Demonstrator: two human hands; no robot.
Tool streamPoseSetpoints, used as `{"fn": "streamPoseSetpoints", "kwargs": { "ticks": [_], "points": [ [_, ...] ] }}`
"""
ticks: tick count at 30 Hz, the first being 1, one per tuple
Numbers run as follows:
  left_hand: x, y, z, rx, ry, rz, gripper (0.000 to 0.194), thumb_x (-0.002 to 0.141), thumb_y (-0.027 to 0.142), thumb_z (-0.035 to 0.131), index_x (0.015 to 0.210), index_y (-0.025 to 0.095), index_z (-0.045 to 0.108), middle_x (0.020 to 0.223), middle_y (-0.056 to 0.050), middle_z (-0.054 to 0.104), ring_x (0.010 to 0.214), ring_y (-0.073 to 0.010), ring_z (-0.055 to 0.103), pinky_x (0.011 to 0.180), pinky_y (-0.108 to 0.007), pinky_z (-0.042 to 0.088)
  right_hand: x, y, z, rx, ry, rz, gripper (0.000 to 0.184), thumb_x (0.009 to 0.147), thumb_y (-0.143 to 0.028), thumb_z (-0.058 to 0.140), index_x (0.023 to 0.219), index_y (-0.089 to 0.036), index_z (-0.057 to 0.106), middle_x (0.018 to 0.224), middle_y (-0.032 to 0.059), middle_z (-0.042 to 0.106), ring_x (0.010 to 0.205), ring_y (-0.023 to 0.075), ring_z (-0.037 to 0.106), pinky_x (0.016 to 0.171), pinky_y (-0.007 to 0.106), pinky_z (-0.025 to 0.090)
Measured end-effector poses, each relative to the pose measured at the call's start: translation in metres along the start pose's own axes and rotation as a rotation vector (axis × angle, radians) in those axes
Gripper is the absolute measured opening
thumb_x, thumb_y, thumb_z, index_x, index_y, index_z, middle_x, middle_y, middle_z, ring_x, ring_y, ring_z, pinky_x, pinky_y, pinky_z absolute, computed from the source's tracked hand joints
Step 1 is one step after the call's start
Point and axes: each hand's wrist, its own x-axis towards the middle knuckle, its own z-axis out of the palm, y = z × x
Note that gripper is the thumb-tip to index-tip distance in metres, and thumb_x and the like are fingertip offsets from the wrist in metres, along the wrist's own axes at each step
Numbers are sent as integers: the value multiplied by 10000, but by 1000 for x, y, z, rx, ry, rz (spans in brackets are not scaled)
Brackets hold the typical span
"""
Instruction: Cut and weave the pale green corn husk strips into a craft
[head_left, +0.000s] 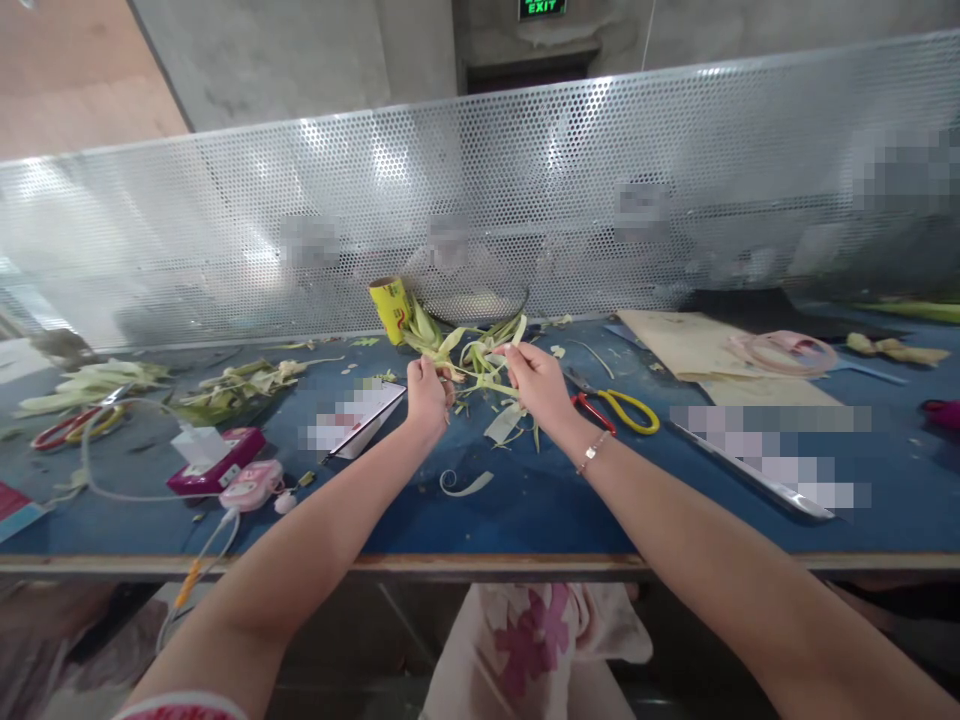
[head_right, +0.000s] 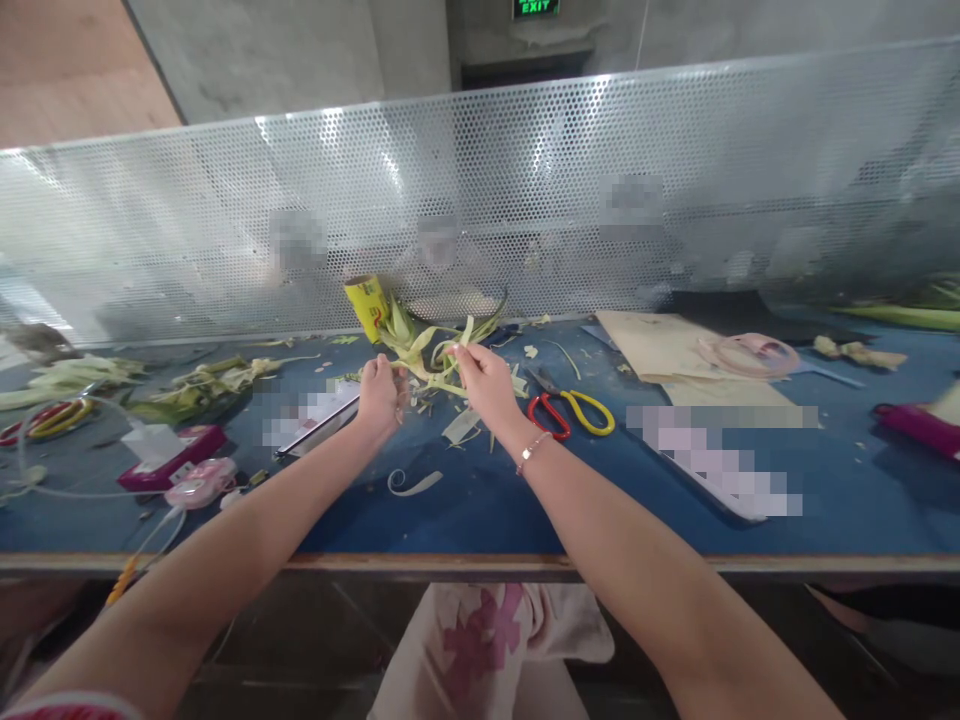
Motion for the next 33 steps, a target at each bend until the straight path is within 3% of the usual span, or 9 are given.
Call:
{"fn": "streamPoseSetpoints", "kwargs": {
  "ticks": [5, 10, 14, 18, 21, 24, 29, 33],
  "points": [
    [-9, 3, 2, -68, -149, -179, 342, 860, 487, 555, 767, 170, 467, 590, 37, 567, 323, -1, 274, 305, -146, 193, 1, 1, -2, -27, 49, -10, 344, 912, -434, 452, 899, -170, 672, 489, -70, 380, 366, 69, 355, 406, 229, 325],
    [-15, 6, 4, -9, -214, -334, 316, 776, 443, 683, 805, 150, 568, 621, 20, 614, 343, -1, 366, 328, -135, 303, 0, -2, -1, -16, 56, -12, 349, 908, -444, 456, 898, -169, 670, 500, -67, 372, 384, 73, 360, 400, 226, 312],
    [-17, 1, 5, 74, -301, -440, 291, 772, 379, 699, 719, 135, 549, 525, 47, 515, 355, -14, 390, 352, -136, 347, 0, -2, -1, -25, 67, -27, 355, 906, -454, 461, 907, -171, 675, 499, -64, 367, 401, 74, 353, 408, 222, 302],
    [-18, -2, 6, 122, -275, -389, 316, 779, 327, 689, 646, 171, 449, 479, 77, 410, 349, -42, 376, 352, -170, 364, 0, 0, -1, -14, 58, -31, 370, 907, -479, 451, 918, -180, 668, 500, -65, 366, 385, 76, 356, 394, 226, 299],
    [-20, 0, 6, 175, -253, -441, 340, 829, 410, 612, 641, 170, 461, 499, 47, 450, 382, -69, 431, 415, -214, 446, -1, -1, -2, 11, 46, -47, 360, 913, -474, 446, 931, -187, 662, 496, -71, 371, 362, 71, 352, 384, 225, 308],
    [-21, 3, 6, 234, -324, -535, 386, 859, 480, 537, 663, 147, 523, 538, -5, 519, 427, -97, 489, 481, -250, 498, -2, -4, -1, 49, 2, -55, 356, 917, -472, 444, 937, -188, 658, 493, -75, 379, 341, 62, 344, 365, 218, 303],
    [-21, 1, 6, 218, -393, -529, 389, 877, 467, 502, 660, 146, 530, 496, 13, 471, 390, -83, 446, 394, -204, 412, -6, -7, 1, 88, -121, -65, 380, 915, -502, 447, 950, -189, 660, 507, -79, 383, 330, 52, 341, 343, 208, 300],
    [-19, -1, 6, 227, -385, -494, 259, 874, 304, 522, 661, 161, 484, 461, 47, 411, 347, -61, 380, 350, -168, 324, -8, -6, 2, 82, -149, -89, 394, 913, -515, 450, 955, -188, 665, 505, -82, 380, 333, 50, 350, 345, 202, 304]
  ]
}}
